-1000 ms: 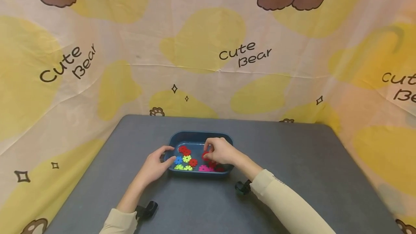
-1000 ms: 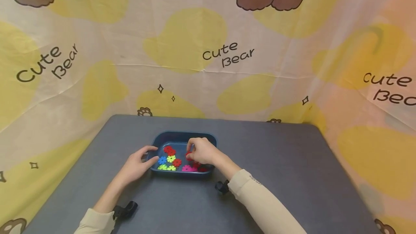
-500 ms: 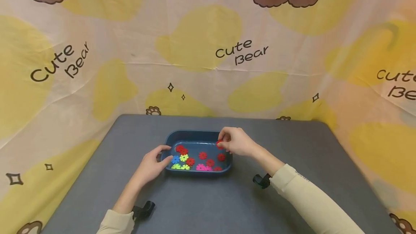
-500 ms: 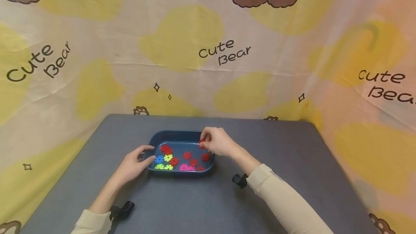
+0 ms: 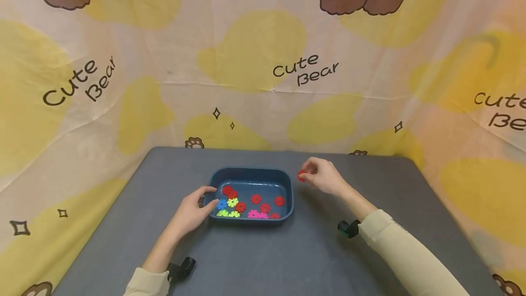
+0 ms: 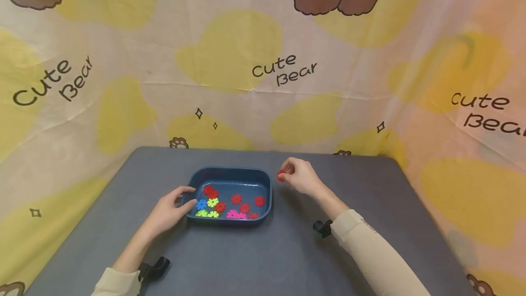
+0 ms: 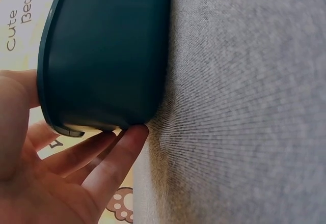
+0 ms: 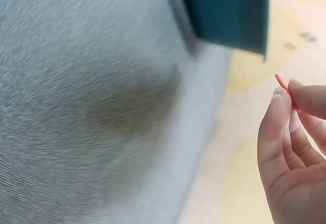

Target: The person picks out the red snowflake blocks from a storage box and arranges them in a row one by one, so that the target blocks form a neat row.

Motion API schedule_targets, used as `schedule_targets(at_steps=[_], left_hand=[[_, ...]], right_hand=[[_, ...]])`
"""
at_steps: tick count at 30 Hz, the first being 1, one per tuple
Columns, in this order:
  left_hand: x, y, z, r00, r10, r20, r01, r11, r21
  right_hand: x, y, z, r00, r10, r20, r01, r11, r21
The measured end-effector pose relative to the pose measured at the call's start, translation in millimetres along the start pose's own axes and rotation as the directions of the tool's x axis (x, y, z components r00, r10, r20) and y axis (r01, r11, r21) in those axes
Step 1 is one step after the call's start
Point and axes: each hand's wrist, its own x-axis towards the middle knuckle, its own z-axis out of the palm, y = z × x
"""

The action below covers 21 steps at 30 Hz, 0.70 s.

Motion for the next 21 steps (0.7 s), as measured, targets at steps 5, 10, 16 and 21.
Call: schedule_targets(at_steps=[5,10,16,21], left_hand=[[-4.0,-3.0,0.1,1.0,-0.018,-0.004,0.018,1.0,-0.007],[-2.8,-3.3,-0.1,1.0,-0.017,-0.013,0.017,1.0,-0.015],[0.3,-1.7,0.6,1.0,-0.007,-0.011,0.007,1.0,-0.01],[-0.1,-0.5,0.9,1.0,-0.005,-0.016,0.005,1.0,-0.014]], right_hand=[[7.9,22.7,2.1,0.997,0.074,-0.018,-0.074,0.997,-0.002],[19.0,39.3,5.6,0.992,0.114,-0.048,-0.116,0.992,-0.05],[24.5,51.1,10.2,0.992,0.116,-0.048,-0.121,0.983,-0.134],[27.2,61.7,14.6,0.996,0.079,-0.041,-0.086,0.979,-0.183]])
